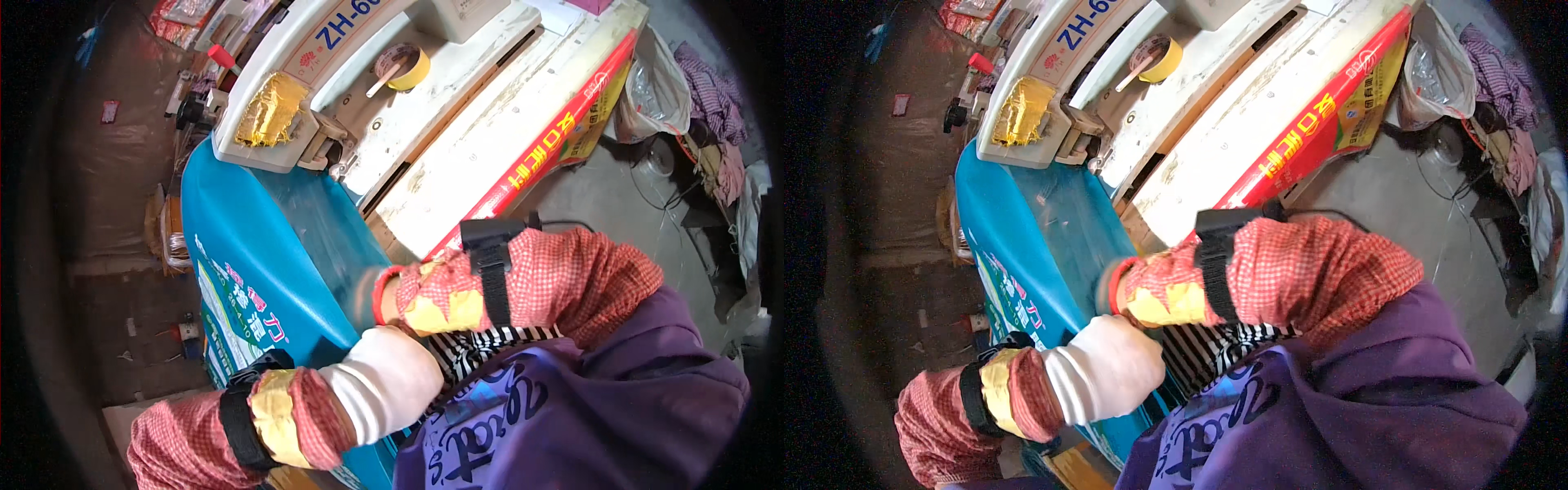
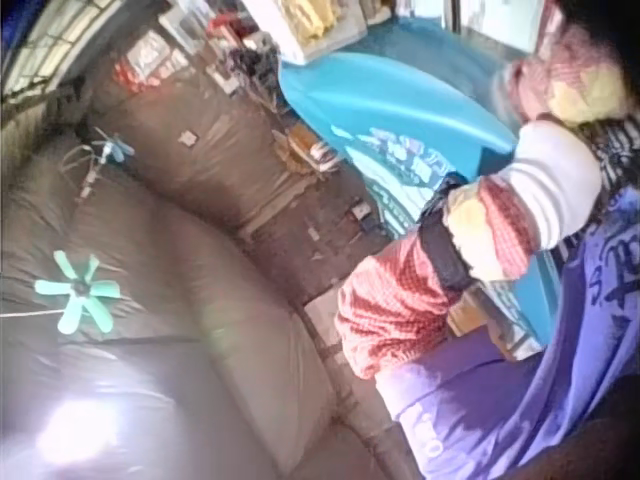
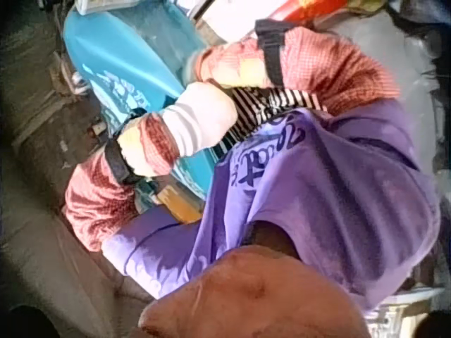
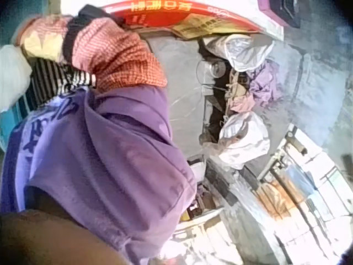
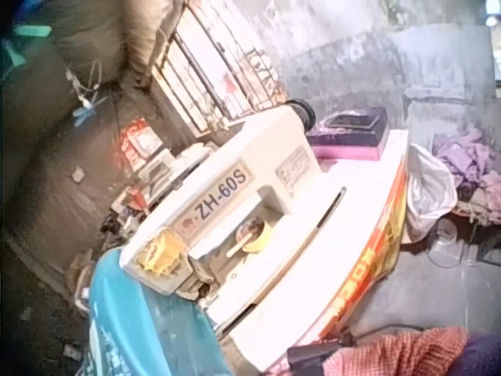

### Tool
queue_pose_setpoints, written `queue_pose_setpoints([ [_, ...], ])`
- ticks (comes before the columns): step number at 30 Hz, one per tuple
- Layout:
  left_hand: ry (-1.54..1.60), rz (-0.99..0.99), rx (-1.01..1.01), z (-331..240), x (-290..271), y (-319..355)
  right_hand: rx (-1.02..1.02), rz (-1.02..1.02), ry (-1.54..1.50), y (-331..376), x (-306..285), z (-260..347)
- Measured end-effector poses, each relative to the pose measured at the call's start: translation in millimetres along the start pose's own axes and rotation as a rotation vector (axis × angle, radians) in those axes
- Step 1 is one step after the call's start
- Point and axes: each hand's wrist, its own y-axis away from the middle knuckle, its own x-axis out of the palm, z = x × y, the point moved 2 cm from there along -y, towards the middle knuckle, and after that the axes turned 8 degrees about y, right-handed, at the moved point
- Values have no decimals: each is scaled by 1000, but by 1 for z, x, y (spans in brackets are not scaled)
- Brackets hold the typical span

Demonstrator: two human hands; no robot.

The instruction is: Using an industrial sewing machine to seal or reinforce large plastic agricultural bags.

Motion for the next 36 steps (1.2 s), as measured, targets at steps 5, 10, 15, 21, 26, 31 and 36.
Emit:
queue_pose_setpoints([
  [5,71,-312,30,19,13,21,-78,-148,-511,27,-27,-25],
  [10,28,-354,28,17,22,25,800,-485,-838,31,-25,-102],
  [15,13,-290,22,9,22,21,636,-93,-467,3,-18,-71],
  [21,-40,-342,16,0,18,10,805,-135,-242,-35,7,-57],
  [26,-188,-41,-334,53,-21,25,798,1,-518,-54,10,-71],
  [31,-414,41,-560,70,-34,98,731,34,-504,-31,-14,-66],
  [36,-201,-178,-201,15,36,41,573,-176,-281,-35,-2,-64],
])
